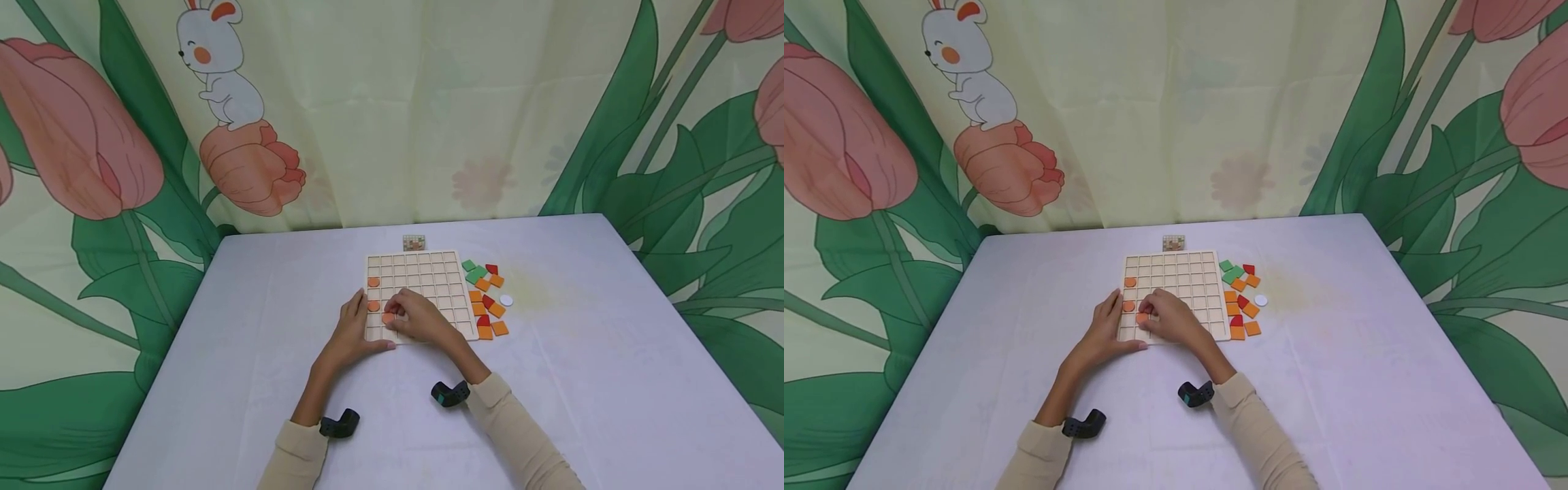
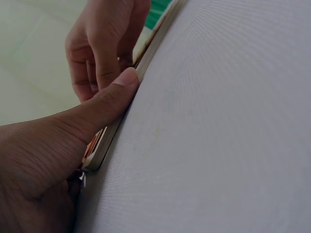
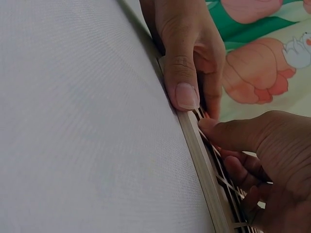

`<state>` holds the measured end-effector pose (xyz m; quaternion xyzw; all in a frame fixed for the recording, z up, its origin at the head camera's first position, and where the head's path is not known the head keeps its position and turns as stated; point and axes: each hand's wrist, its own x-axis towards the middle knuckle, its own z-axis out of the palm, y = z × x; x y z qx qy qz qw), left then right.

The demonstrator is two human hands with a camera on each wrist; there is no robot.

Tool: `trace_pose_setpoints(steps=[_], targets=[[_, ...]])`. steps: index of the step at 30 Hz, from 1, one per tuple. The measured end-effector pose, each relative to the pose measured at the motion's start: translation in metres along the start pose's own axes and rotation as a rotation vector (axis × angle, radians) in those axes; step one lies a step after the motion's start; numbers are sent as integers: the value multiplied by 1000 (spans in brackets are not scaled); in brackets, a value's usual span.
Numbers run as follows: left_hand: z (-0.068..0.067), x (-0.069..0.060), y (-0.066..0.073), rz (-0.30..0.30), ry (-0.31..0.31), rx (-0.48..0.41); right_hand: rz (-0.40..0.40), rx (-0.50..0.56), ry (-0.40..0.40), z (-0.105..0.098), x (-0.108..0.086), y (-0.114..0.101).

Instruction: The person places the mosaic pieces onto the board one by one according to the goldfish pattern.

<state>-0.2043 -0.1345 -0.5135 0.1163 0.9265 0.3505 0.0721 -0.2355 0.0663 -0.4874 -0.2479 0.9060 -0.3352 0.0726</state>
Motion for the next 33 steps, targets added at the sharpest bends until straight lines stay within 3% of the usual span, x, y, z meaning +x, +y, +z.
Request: trace_pose_setpoints(steps=[13, 19, 33], targets=[[-3, -1, 5, -15, -9, -2, -32, 11, 10, 1, 0, 4], [-1, -1, 4, 8, 2, -7, -62, 63, 11, -2, -2, 6], [-1, 0, 5, -6, 6, 3, -146, 140, -41, -11, -6, 15]])
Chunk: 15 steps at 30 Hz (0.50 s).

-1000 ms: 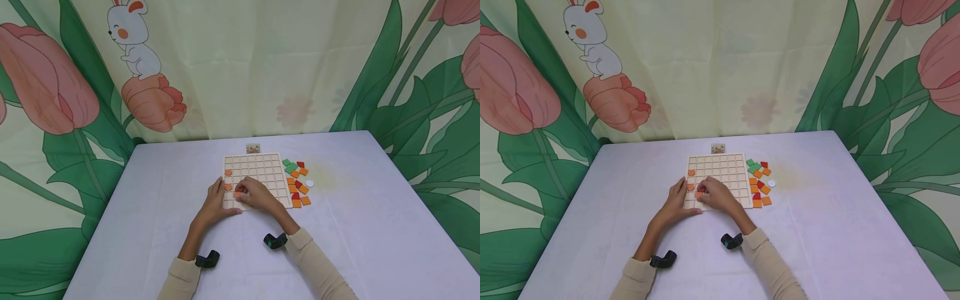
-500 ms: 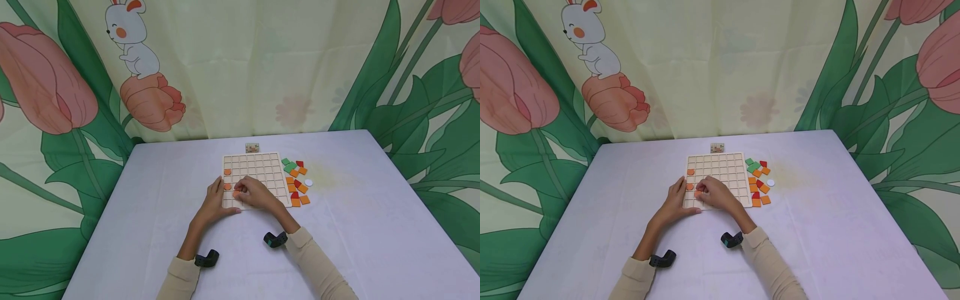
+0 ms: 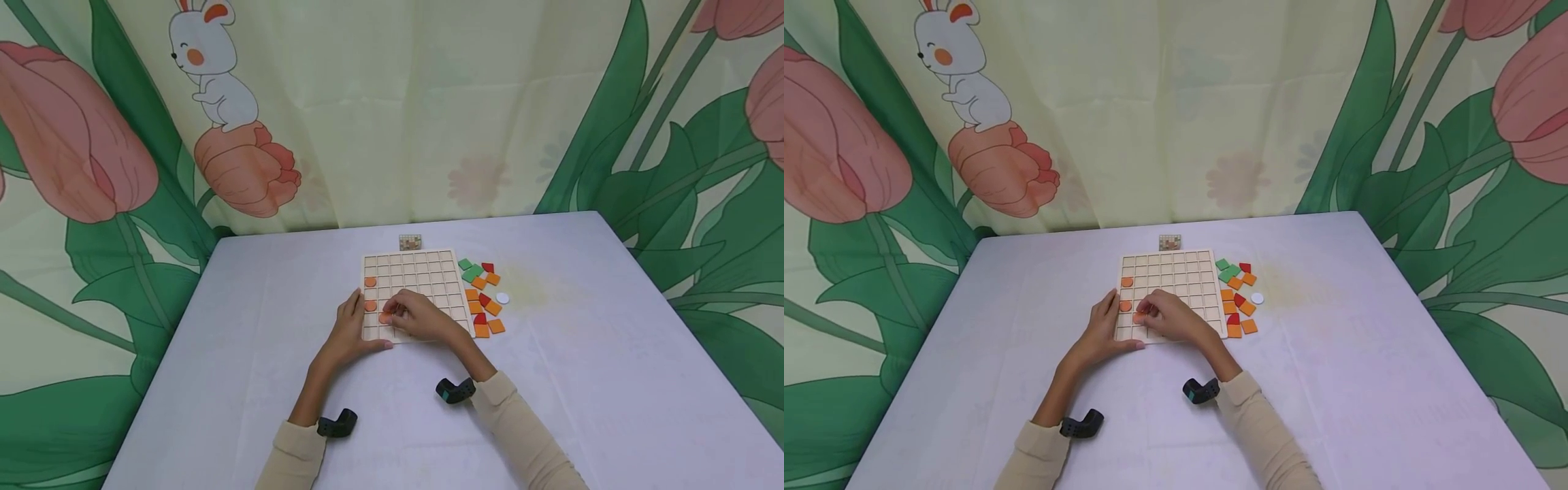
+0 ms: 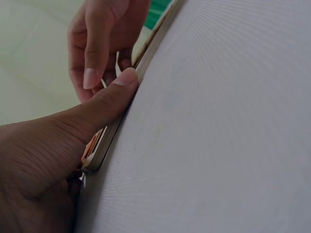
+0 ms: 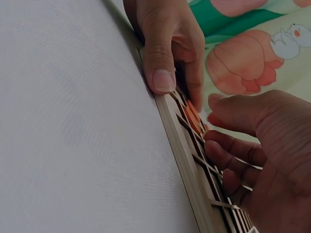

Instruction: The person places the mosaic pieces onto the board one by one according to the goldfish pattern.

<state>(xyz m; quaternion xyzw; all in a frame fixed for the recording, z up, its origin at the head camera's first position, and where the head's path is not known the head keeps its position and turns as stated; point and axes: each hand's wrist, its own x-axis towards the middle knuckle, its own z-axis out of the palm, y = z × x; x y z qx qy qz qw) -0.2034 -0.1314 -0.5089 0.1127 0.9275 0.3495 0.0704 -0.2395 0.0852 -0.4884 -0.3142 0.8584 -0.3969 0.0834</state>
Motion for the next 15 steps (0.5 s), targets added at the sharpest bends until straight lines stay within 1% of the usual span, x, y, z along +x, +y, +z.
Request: trace_pose_setpoints(steps=[3, 6, 8, 11, 15], targets=[[1, 1, -1, -13, -3, 4, 29, 20, 10, -3, -2, 1], [2, 2, -2, -24, -11, 2, 74, 45, 39, -8, -5, 3], [2, 2, -2, -32, -19, -8, 107, 62, 65, -13, -7, 4], [1, 2, -2, -27, -19, -19, 137, 69, 112, -22, -10, 8], [0, 1, -2, -23, -16, -32, 144, 55, 189, -36, -14, 19]])
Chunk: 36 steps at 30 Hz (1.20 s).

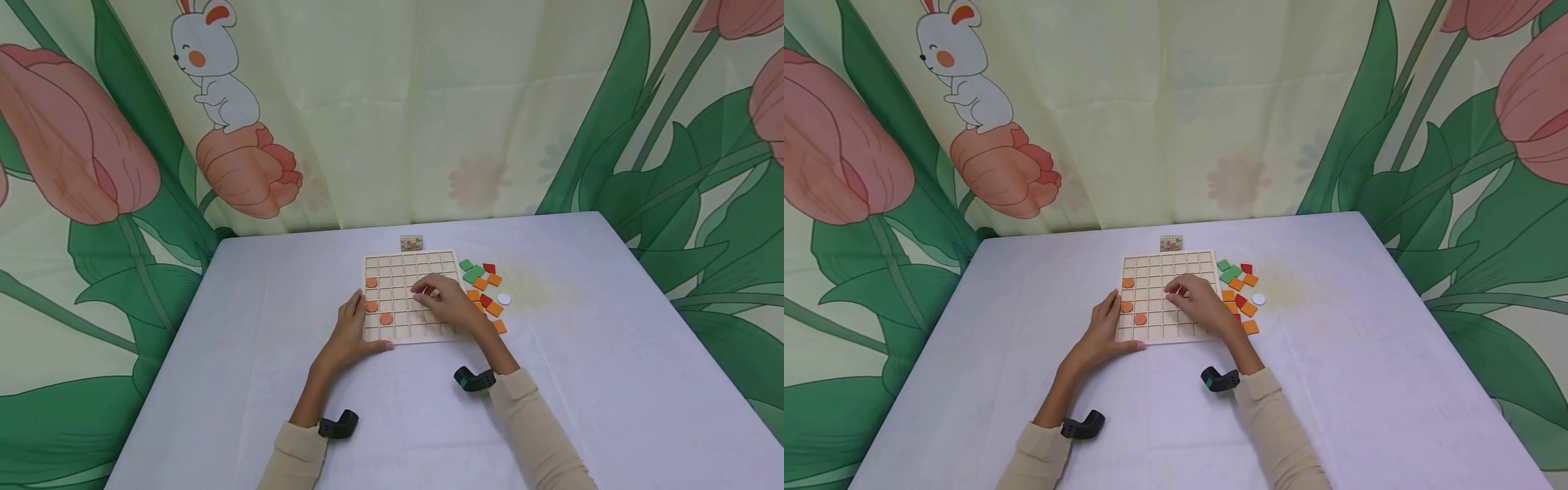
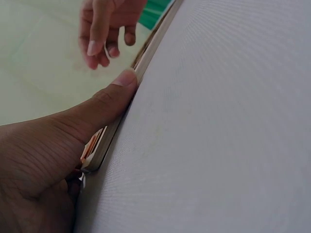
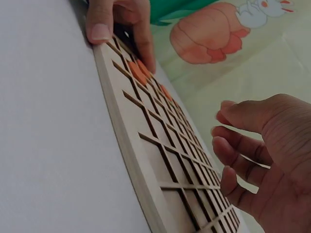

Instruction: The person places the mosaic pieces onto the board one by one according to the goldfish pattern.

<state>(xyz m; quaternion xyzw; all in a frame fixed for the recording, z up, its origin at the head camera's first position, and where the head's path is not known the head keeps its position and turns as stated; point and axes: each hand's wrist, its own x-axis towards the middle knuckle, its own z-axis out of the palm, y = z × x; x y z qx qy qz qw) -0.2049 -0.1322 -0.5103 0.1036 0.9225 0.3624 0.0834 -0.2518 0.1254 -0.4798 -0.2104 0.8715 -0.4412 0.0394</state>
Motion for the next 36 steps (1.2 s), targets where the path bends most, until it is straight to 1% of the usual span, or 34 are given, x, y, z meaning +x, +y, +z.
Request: trace_pose_setpoints(steps=[3, 10, 16, 20, 24, 30, 36], targets=[[0, -1, 0, 1, 2, -7, 15, -1, 50, -12, -1, 10], [-1, -2, 1, 6, 5, -11, 106, 0, 133, -42, -12, 25], [-1, -3, 0, 2, 5, -12, 215, -52, 175, -61, -24, 40], [-1, -2, 0, -4, 3, -12, 315, -68, 142, -72, -31, 47], [-1, -2, 0, -9, 11, -20, 377, -89, 100, -82, -37, 52], [-1, -2, 1, -11, 10, -36, 399, -110, 53, -91, -43, 59], [-1, -2, 1, -4, 6, -35, 395, -117, -33, -96, -44, 60]])
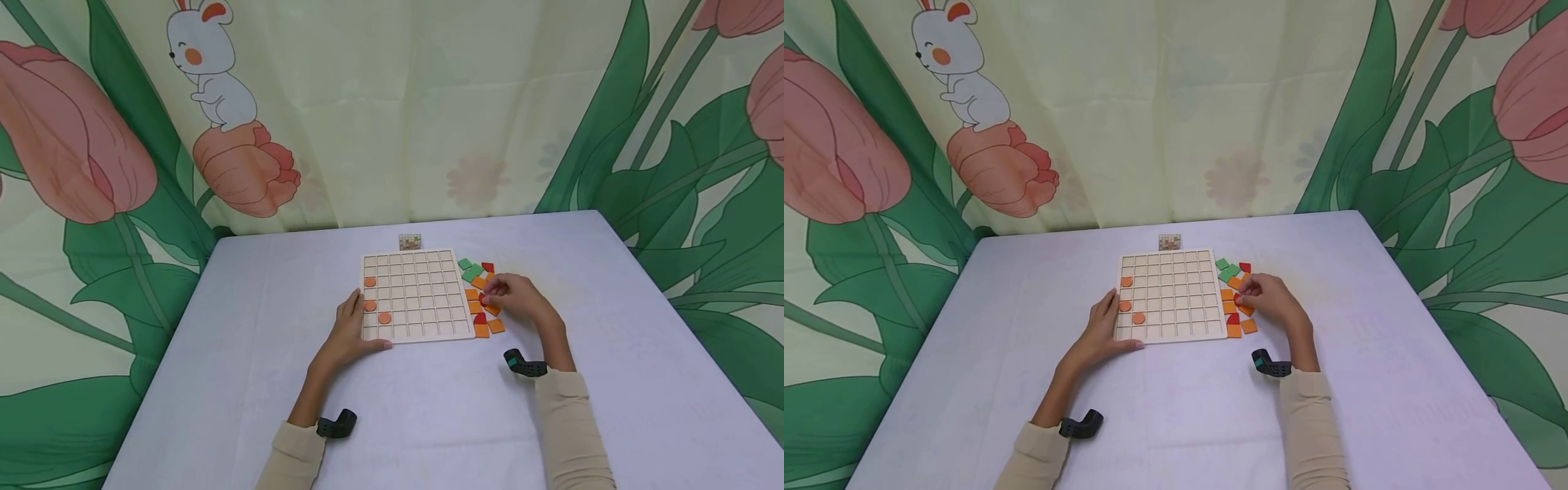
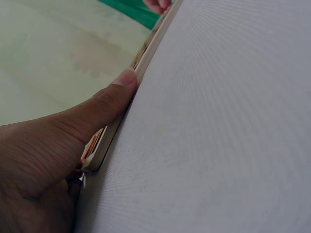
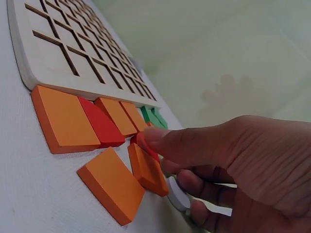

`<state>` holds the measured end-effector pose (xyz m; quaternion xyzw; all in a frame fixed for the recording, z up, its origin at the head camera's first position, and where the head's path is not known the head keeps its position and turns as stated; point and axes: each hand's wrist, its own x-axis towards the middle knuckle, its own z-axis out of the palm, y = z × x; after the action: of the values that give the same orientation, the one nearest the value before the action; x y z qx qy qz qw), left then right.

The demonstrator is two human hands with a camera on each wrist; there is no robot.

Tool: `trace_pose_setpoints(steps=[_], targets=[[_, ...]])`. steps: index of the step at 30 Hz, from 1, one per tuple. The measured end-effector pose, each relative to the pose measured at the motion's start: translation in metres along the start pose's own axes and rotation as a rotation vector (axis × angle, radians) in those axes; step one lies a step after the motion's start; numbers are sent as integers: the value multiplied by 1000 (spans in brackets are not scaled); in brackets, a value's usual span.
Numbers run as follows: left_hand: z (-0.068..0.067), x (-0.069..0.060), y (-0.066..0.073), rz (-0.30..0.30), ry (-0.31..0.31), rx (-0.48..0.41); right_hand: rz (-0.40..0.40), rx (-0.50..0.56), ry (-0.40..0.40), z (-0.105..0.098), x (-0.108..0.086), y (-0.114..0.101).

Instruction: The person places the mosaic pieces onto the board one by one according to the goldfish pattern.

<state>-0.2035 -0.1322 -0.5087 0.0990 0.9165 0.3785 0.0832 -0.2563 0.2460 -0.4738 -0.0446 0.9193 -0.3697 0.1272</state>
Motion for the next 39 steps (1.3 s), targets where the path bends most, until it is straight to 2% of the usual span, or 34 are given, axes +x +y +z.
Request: trace_pose_setpoints(steps=[6, 10, 18, 26, 32, 39], targets=[[0, 1, 1, 12, 4, 9, -5, -32, -41, 0, 2, -1], [0, 1, 0, 9, 5, 6, 0, -37, -26, 3, 3, -2], [2, 2, -3, -3, -1, 1, -48, -72, 24, 5, 4, -3], [2, 3, -4, 11, 0, 5, -56, -145, 24, 5, 4, -1], [3, 3, -5, 11, -2, -1, 0, -118, 67, 5, -2, 2], [2, 2, -4, 19, -4, 6, -21, -93, 35, -1, -3, 5]])
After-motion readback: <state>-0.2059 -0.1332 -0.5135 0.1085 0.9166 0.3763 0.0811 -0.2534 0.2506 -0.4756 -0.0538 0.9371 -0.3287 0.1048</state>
